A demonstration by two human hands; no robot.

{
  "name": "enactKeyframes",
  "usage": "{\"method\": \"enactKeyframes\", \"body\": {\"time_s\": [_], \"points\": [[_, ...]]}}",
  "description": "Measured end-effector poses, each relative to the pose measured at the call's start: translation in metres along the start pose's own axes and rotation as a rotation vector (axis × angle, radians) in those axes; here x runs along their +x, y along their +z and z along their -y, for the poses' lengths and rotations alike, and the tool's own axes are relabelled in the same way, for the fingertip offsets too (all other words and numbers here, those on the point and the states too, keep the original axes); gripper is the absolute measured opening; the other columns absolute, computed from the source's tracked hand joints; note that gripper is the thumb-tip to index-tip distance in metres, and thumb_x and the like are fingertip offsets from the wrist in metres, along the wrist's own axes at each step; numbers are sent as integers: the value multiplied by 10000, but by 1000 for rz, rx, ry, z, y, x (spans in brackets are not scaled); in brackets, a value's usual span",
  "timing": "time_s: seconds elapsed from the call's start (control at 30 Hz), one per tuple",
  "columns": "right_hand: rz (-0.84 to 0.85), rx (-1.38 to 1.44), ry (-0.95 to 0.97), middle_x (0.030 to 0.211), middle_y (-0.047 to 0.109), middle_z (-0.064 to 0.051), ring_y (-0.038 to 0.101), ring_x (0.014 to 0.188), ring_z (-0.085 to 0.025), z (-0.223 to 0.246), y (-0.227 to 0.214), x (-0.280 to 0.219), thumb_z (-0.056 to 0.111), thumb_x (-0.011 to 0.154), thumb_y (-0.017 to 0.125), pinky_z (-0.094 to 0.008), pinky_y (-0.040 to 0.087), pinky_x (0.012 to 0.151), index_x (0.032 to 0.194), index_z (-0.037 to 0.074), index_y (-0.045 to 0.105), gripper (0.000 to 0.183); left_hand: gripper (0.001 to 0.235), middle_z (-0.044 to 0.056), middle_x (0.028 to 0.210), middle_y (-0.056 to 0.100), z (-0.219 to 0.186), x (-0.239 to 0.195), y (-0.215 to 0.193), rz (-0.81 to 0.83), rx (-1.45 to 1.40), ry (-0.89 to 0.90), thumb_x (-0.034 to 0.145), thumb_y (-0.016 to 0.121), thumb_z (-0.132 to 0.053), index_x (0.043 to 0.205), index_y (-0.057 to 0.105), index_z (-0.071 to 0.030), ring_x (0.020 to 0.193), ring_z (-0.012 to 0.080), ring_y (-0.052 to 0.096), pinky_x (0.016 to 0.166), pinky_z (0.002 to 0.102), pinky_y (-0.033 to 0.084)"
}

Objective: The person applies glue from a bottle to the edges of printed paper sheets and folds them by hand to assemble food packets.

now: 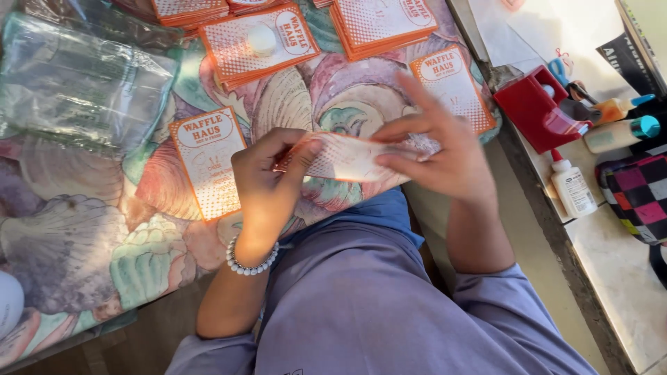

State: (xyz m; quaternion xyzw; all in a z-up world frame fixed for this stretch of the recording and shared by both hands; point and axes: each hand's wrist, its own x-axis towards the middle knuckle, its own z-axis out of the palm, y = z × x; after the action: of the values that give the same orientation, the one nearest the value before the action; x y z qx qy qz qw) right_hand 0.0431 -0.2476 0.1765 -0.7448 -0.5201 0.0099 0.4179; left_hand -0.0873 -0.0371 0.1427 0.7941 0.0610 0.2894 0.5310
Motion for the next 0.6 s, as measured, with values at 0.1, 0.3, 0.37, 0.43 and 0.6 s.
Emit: {"method": "enactKeyframes", "body": {"time_s": [0.1,0.3,0.37,0.43,0.6], "points": [[-112,166,101,1178,754,-151,726,1095,-204,-30,2,-19,45,889,874,-309,616,990,1601,33,344,888,169,-67,699,486,21,-11,7,-204,-234,-218,976,738,-226,900,666,-93,667,31,382,578,204,320],[-451,285,146,881,723,-155,566,725,-84,-41,21,-26,-51,949,818,-225,493,673,1565,-54,390,750,171,4,876,683,22,-11,10,-278,-586,-196,952,743,-154,1050,646,-52,832,42,565,801,200,449],[-458,246,145,883,723,-167,570,757,-101,-38,21,-26,-55,955,835,-239,502,713,1584,-28,373,781,120,-20,790,607,18,-11,4,-263,-481,-158,983,722,-159,1044,697,-59,745,28,489,689,181,372],[-473,323,132,1153,681,-213,671,879,-238,-35,23,-24,-52,949,815,-299,576,741,1595,-28,322,813,101,1,832,659,20,-10,5,-277,-436,-179,978,728,-140,1030,705,-57,783,44,562,725,186,431],[-623,396,137,1416,659,-221,750,888,-277,-37,28,-23,-80,973,781,-304,591,759,1582,-34,343,751,86,10,820,692,24,-11,11,-312,-449,-180,976,729,-131,1011,704,-57,776,37,586,747,187,445]]}}
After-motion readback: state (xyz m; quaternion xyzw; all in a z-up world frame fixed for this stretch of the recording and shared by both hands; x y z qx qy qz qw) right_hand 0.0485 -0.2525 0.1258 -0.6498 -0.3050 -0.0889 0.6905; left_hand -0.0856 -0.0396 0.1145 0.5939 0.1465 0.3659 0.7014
